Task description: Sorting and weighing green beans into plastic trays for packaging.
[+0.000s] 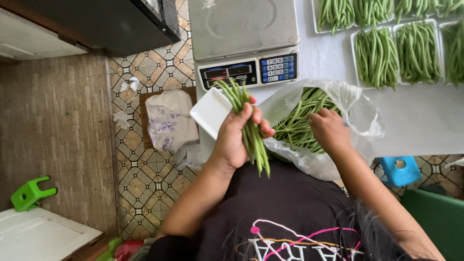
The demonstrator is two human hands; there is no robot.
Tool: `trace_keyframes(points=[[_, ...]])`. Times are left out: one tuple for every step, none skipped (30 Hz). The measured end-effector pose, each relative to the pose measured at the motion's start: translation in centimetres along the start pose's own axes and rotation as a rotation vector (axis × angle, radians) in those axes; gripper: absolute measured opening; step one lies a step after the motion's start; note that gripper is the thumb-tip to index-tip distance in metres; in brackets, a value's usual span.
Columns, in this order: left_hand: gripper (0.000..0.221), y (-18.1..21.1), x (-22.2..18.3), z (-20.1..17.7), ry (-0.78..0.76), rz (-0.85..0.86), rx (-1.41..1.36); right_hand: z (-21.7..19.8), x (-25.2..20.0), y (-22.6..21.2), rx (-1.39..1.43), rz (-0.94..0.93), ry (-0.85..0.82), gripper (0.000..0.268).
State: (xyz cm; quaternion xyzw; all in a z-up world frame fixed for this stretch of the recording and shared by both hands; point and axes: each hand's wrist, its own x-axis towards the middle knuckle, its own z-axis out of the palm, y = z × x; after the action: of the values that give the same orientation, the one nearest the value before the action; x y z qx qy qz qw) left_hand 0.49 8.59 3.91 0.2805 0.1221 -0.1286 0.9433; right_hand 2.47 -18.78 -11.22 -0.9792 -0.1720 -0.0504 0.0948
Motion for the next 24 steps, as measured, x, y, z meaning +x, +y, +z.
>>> trace_keyframes(points=[[0.021, -0.3, -0.1, 0.2, 0.002, 0.006, -0.001, 0.6, -0.1, 0.3, 0.001, -0.006, 0.001, 0.016], [0.022, -0.6, -0.2, 0.3, -0.014, 0.011, 0.003, 1.1, -0.1, 0.5, 0.057, -0.032, 0.047, 0.010], [0.022, -0.8, -0.2, 0.5, -0.031, 0.015, 0.006, 1.7, -0.1, 0.7, 0.113, -0.057, 0.093, 0.005], [0.022, -1.0, -0.2, 0.6, -0.032, 0.026, 0.007, 0.4, 0.0, -0.1, 0.114, -0.066, 0.099, 0.005], [0.021, -1.2, -0.1, 0.6, -0.049, 0.012, 0.012, -0.8, 0.1, -0.9, 0.225, -0.094, 0.160, 0.010], [0.020, -1.6, -0.3, 0.5, -0.059, -0.005, 0.015, -2.1, -0.2, -1.8, 0.338, -0.119, 0.215, 0.015], [0.020, -1.6, -0.3, 0.7, -0.055, 0.001, 0.015, -5.3, 0.5, -3.2, 0.341, -0.126, 0.213, 0.015], [0.020, -1.8, -0.2, 0.9, -0.078, -0.012, 0.061, -8.5, 0.8, -4.5, 0.532, -0.127, 0.222, 0.013], [0.019, -2.1, -0.1, 1.1, -0.101, -0.025, 0.107, -11.6, 1.2, -5.8, 0.724, -0.127, 0.229, 0.012], [0.019, -2.2, -0.1, 1.5, -0.102, -0.027, 0.106, -13.4, 1.6, -6.3, 0.723, -0.125, 0.229, 0.012], [0.018, -2.3, -0.1, 1.8, -0.116, -0.036, 0.196, -15.3, 2.0, -6.7, 0.804, -0.054, 0.185, 0.011], [0.017, -2.4, 0.1, 2.3, -0.135, -0.046, 0.289, -17.1, 2.4, -7.2, 0.883, 0.019, 0.145, 0.010], [0.017, -3.5, 0.2, 2.0, -0.141, -0.048, 0.291, -18.3, 3.0, -8.4, 0.881, 0.021, 0.151, 0.010], [0.019, -4.5, 0.3, 1.7, -0.113, -0.014, 0.304, -19.5, 3.6, -9.7, 0.982, 0.138, 0.077, 0.010], [0.023, -5.6, 0.4, 1.4, -0.086, 0.019, 0.316, -20.6, 4.2, -10.9, 1.081, 0.255, 0.001, 0.011], [0.023, -5.6, 0.4, 1.7, -0.093, 0.017, 0.318, -20.2, 4.3, -10.7, 1.078, 0.257, 0.009, 0.011], [0.025, -5.5, 0.4, 2.1, -0.075, 0.044, 0.356, -19.8, 4.5, -10.5, 1.061, 0.306, 0.032, 0.011], [0.027, -5.5, 0.3, 2.4, -0.051, 0.075, 0.392, -19.4, 4.7, -10.4, 1.045, 0.351, 0.049, 0.012], [0.027, -5.2, 0.0, 3.1, -0.051, 0.077, 0.392, -19.3, 4.8, -10.3, 1.045, 0.349, 0.049, 0.012], [0.026, -4.9, -0.2, 3.8, -0.030, 0.131, 0.487, -19.2, 4.9, -10.2, 1.043, 0.358, 0.059, 0.011], [0.025, -4.5, -0.5, 4.4, -0.007, 0.184, 0.583, -19.0, 5.0, -10.1, 1.041, 0.367, 0.069, 0.010], [0.025, -4.4, -0.6, 4.3, -0.004, 0.185, 0.582, -19.2, 5.0, -10.3, 1.041, 0.366, 0.066, 0.010], [0.025, -4.4, -0.7, 4.2, -0.008, 0.227, 0.654, -19.4, 5.1, -10.5, 1.055, 0.373, 0.059, 0.010], [0.024, -4.3, -0.7, 4.1, -0.014, 0.270, 0.727, -19.6, 5.3, -10.7, 1.069, 0.378, 0.055, 0.010]])
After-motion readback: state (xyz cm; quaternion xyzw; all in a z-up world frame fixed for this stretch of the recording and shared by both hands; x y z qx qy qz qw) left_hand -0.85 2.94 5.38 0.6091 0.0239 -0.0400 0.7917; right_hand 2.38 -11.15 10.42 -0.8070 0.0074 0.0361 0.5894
